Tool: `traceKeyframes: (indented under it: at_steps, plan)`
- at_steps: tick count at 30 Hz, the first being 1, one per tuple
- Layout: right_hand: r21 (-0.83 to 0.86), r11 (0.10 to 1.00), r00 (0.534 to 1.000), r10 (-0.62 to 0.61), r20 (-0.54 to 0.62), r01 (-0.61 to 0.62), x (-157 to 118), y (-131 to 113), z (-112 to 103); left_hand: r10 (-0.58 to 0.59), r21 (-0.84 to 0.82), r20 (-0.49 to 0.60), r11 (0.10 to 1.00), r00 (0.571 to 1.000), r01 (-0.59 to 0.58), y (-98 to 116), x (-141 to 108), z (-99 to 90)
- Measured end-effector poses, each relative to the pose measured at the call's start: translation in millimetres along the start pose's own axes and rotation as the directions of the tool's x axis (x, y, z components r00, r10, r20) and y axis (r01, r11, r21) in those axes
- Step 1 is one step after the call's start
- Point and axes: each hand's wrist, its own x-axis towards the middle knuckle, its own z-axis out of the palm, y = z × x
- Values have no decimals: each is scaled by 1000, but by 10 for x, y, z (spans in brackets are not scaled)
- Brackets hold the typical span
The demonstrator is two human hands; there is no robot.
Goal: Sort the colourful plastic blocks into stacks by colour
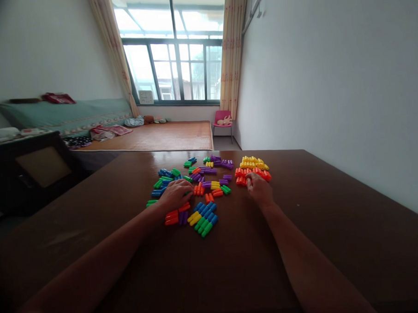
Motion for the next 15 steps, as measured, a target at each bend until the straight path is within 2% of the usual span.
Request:
traceKeyframes:
  at_steps: [3,5,9,12,15]
  plan:
    - [35,999,1000,-25,20,24,16,56,91,15,-20,-13,1000,1000,-15,-9,6,45]
    - [74,991,991,-120,56,115,18,-11,226,22,-19,-17,1000,1000,-22,-8,10,65]
    - [92,943,938,-328,107,320,7,-230,552,33,-21,-26,999,999,-34,12,19,62]
    - [81,958,947,-285,145,276,-13,-292,742,15,-39,-37,999,999,-17,10,36,68]
    - [111,970,946,-236,223,216,-27,-280,807,-31,-58,-34,998,999,29,-28,64,110]
